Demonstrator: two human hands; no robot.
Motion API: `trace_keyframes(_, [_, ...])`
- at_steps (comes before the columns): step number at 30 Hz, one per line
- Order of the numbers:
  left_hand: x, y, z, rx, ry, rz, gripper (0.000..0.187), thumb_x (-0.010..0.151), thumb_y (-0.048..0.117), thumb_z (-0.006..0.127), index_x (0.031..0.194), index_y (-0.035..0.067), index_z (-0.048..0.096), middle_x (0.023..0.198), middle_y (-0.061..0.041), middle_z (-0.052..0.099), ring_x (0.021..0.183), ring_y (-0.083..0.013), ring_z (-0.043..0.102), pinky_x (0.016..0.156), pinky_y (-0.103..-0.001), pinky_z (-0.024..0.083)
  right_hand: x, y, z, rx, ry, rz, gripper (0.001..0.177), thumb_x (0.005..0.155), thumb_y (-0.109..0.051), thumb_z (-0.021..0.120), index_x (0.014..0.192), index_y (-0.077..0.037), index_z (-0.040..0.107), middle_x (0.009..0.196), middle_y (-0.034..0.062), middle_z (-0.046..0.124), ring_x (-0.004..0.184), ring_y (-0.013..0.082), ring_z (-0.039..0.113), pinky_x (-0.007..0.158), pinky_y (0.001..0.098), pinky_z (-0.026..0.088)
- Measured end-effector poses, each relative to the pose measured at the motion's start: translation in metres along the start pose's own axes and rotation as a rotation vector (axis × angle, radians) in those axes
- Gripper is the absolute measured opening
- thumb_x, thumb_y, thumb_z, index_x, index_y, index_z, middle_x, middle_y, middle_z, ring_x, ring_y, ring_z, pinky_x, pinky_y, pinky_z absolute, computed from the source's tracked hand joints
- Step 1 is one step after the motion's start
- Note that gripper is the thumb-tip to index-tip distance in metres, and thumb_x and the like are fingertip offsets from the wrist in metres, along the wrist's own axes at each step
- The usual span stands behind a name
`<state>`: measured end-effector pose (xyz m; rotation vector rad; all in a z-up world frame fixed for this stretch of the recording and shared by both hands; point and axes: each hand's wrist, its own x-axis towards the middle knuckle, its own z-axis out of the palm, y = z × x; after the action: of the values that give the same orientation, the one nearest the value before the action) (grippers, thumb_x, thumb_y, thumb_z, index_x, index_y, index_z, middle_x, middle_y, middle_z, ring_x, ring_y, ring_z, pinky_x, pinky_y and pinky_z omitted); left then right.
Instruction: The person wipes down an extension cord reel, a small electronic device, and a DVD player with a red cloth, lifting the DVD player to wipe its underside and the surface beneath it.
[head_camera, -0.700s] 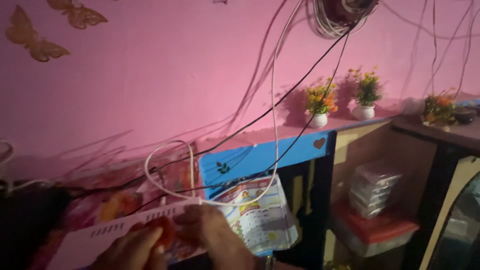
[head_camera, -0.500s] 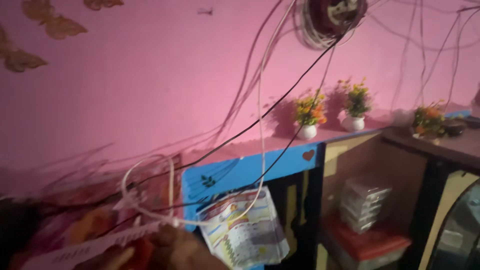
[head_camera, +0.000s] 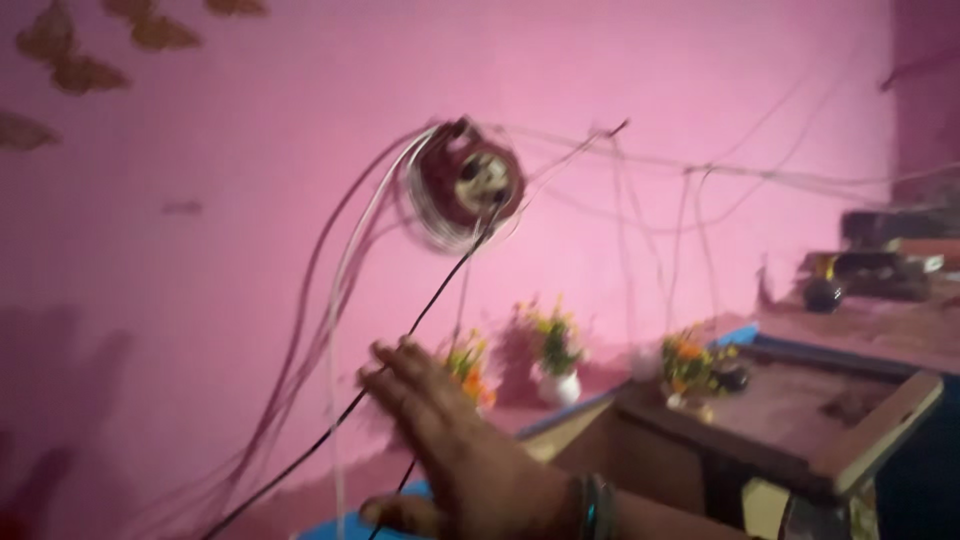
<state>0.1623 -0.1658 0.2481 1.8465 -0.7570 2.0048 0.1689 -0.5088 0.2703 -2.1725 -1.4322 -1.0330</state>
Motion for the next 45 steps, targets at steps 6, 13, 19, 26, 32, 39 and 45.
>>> trace_keyframes(6, [0.12,0.038,0.061,-0.062,-0.014,0.16,0.031,0.084,0.019,0.066,0.113,0.008,0.072,0.111,-0.016,0.071,0.089,-0.022,0.071,0.078,-0.036,0.058,0.02,0.082,-0.082,-0.256,0.009,0.183,0.094,0.094,-0.053,0.067,0.158,0.003,0.027,0.167,0.028,0.024,0.158,0.0442,0.015,0.123,0.0543,0.023])
trace_keyframes(13, [0.214,0.089,0.145,0.179,-0.521,0.218,0.027,0.088,0.027,0.07,0.112,0.018,0.075,0.11,0.002,0.076,0.09,-0.0134,0.072,0.085,-0.034,0.058,0.033,0.145,-0.126,-0.417,-0.021,0.269,0.095,0.089,-0.049,0.069,0.156,0.004,0.026,0.164,0.0268,0.023,0.155,0.0429,0.014,0.121,0.051,0.022])
trace_keyframes(19, [0.215,0.089,0.207,0.132,-0.493,0.419,0.03,0.083,0.022,0.066,0.108,0.006,0.072,0.106,-0.006,0.073,0.101,-0.0265,0.068,0.09,-0.04,0.053,0.032,0.183,-0.139,-0.497,-0.025,0.24,0.09,0.088,-0.041,0.072,0.152,0.005,0.03,0.159,0.0275,0.029,0.149,0.0434,0.024,0.119,0.0489,0.027])
trace_keyframes(26, [0.225,0.091,0.234,0.132,-0.535,-0.033,0.027,0.086,0.022,0.069,0.111,0.013,0.075,0.104,-0.008,0.072,0.095,-0.0293,0.07,0.089,-0.041,0.056,0.018,0.21,-0.143,-0.363,0.124,0.263,0.069,0.086,-0.027,0.071,0.143,0.003,0.047,0.138,0.0195,0.055,0.129,0.0367,0.05,0.109,0.0449,0.042])
trace_keyframes(32, [0.245,0.082,0.256,0.171,-0.456,-0.157,0.029,0.089,0.023,0.069,0.116,0.013,0.074,0.112,-0.009,0.071,0.099,-0.0299,0.07,0.09,-0.042,0.056,0.023,0.237,-0.131,-0.207,0.212,0.385,0.066,0.083,-0.026,0.075,0.139,0.001,0.052,0.135,0.0183,0.058,0.128,0.0358,0.052,0.105,0.0427,0.045])
trace_keyframes(39, [0.262,0.058,0.304,0.066,-0.396,-0.14,0.031,0.091,0.02,0.066,0.12,0.011,0.071,0.122,-0.008,0.069,0.11,-0.0253,0.067,0.099,-0.039,0.054,0.067,0.276,-0.11,-0.13,0.339,0.416,0.076,0.077,-0.024,0.084,0.14,0.001,0.049,0.136,0.0201,0.055,0.127,0.037,0.054,0.106,0.0423,0.045])
trace_keyframes(45, [0.284,0.046,0.362,0.084,-0.386,0.072,0.027,0.105,0.021,0.051,0.122,0.012,0.069,0.127,-0.006,0.067,0.122,-0.0224,0.061,0.109,-0.037,0.049,0.1,0.284,-0.1,-0.054,0.44,0.506,0.065,0.072,-0.023,0.09,0.128,-0.008,0.061,0.125,0.0111,0.061,0.116,0.0306,0.062,0.096,0.0395,0.053])
